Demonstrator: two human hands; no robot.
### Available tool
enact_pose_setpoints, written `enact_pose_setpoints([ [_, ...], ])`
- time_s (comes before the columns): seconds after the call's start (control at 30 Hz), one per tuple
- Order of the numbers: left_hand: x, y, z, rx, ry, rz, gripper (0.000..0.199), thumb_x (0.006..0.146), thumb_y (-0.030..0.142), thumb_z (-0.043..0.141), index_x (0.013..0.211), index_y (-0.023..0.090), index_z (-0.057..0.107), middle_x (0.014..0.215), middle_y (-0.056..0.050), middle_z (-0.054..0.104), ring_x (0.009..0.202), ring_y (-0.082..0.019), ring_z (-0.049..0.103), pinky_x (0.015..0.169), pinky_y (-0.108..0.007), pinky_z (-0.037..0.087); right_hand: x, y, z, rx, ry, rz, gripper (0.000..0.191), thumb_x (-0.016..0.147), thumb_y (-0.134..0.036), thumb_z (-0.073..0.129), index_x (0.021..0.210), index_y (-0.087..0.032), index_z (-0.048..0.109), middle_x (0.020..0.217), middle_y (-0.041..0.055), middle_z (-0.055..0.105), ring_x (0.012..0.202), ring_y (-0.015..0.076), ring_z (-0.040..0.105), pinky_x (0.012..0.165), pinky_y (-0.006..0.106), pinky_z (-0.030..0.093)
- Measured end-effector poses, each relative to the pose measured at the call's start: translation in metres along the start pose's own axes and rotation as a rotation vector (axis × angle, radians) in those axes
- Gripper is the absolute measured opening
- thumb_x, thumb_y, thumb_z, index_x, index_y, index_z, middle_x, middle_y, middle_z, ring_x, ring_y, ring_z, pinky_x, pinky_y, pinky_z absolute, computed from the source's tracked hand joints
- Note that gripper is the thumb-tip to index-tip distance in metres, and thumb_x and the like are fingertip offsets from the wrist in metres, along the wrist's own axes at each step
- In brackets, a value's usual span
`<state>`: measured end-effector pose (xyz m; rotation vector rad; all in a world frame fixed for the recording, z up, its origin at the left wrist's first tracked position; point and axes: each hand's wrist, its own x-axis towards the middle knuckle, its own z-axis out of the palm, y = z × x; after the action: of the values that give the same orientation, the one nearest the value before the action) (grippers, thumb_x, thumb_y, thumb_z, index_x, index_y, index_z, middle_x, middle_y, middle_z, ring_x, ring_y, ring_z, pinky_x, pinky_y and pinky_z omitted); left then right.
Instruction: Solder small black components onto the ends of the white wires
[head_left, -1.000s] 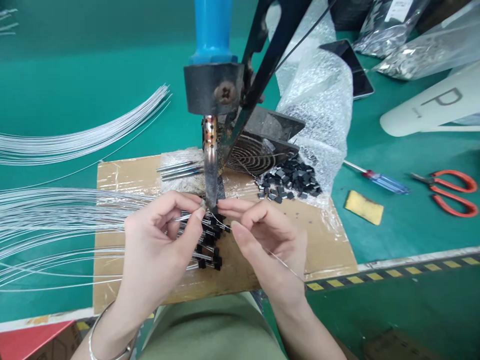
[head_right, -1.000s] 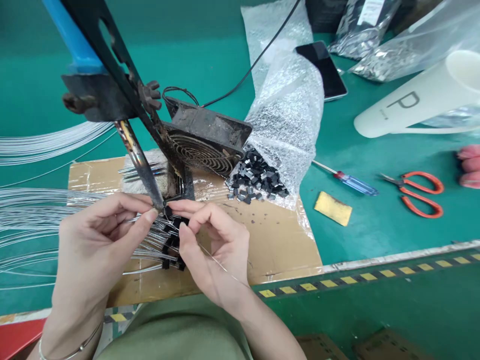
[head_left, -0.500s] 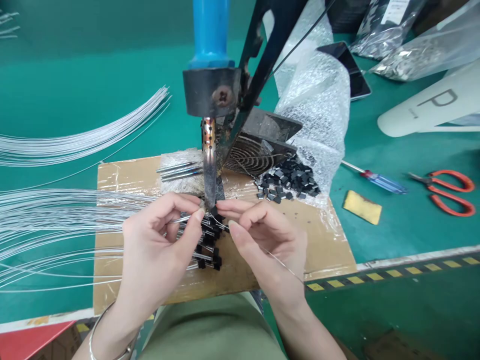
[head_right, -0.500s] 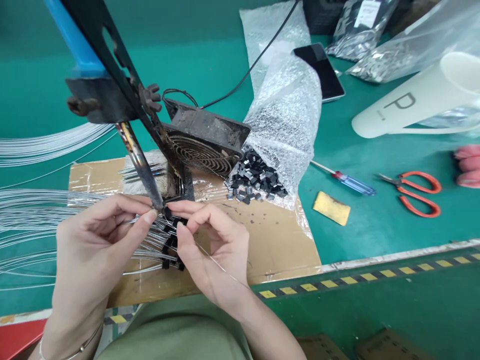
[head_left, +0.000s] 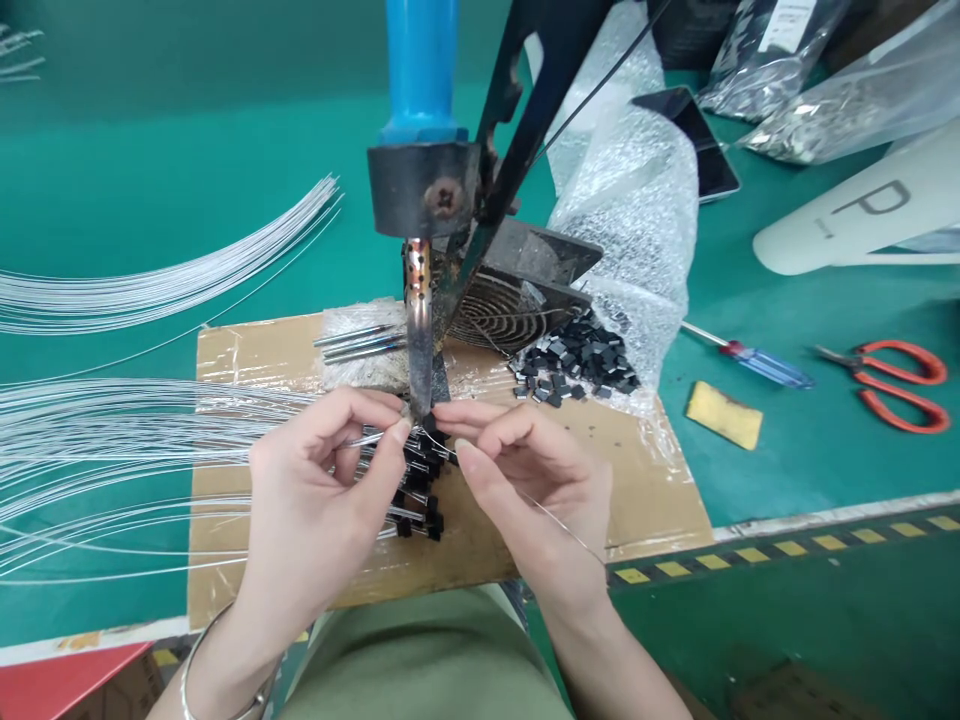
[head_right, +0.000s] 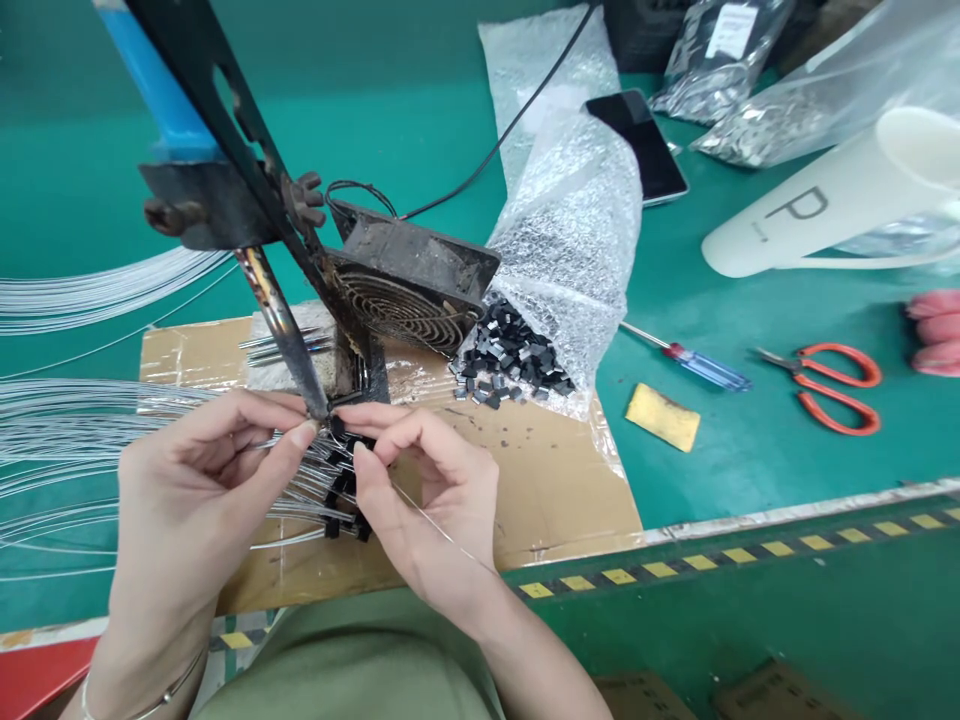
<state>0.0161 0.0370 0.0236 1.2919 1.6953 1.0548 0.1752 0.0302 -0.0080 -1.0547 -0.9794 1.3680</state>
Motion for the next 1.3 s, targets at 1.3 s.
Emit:
enact_pose_setpoints([
  [1.3, -0.0007, 0.0004, -0.0013, 0.035, -0.011, 0.021, 0.012, 0.085, 0.014, 0.075, 0.077, 0.023, 0.073, 0.089, 0.001, 0.078, 0.071, -0.011, 0.065, 0.045, -0.019, 0.034, -0.0021, 0.0009, 0.0013, -0.108, 0.003, -0.053, 0.018, 0.096, -0.012, 0.074, 0.085, -0.024, 0.067, 0.116, 0.0043, 0.084, 0.109, 0.0195, 0.080, 0.101, 0.033, 0.061],
])
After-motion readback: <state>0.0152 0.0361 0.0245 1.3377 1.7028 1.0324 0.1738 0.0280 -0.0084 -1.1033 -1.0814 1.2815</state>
